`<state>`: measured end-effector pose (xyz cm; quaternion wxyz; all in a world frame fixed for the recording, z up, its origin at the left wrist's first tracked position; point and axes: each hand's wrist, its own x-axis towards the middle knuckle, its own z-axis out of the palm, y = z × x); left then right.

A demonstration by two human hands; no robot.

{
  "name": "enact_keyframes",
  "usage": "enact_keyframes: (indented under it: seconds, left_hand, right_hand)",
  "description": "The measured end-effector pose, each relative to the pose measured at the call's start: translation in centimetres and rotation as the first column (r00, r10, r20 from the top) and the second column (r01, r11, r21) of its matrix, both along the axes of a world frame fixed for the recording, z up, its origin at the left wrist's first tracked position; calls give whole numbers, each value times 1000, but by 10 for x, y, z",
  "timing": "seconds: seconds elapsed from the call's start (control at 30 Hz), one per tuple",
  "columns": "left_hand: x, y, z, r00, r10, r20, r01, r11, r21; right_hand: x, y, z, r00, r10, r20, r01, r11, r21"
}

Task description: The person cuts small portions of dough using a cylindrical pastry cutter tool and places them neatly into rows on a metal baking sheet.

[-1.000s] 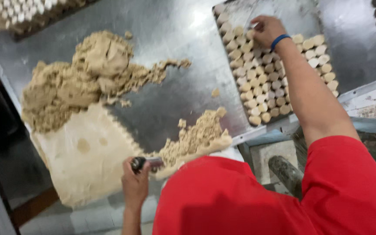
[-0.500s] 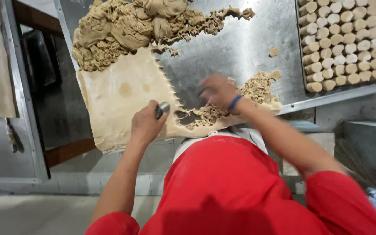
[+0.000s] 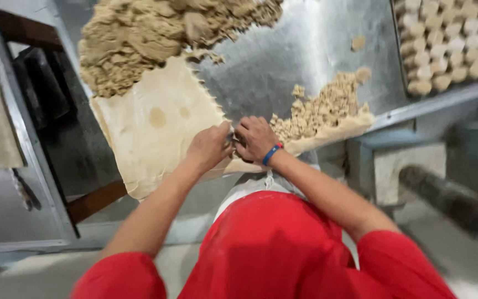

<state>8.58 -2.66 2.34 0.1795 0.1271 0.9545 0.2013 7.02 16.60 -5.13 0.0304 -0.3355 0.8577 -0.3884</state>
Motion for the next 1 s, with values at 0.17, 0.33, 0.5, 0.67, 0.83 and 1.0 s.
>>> enact_keyframes:
  seconds: [0.17, 0.33, 0.5, 0.67, 0.83, 1.0]
  left_hand:
    - [9, 9, -21, 994, 24, 111, -26, 999, 24]
    - [31, 10, 0, 1000, 8, -30, 0, 971, 240]
    - [11, -12, 43, 983, 148, -105, -147, 989, 22]
    - [-14, -4, 38, 996, 67, -50, -76, 977, -199]
    - [-20, 1, -6, 990, 133, 57, -127, 988, -85]
    - [-8, 6, -19, 993, 119, 18, -119, 993, 8]
  right_hand:
    - [-3, -1, -12, 996, -57, 65, 57, 998, -5]
    - [-5, 2, -16, 976, -170, 135, 192, 966, -172]
    - [-8, 10, -7, 974, -94, 205, 131, 976, -175]
    - [-17, 11, 7, 976, -71, 205, 104, 983, -152]
    - [-21, -4, 6, 978, -80, 194, 86, 996, -22]
    - [-25, -13, -5, 992, -82, 98, 81, 997, 18]
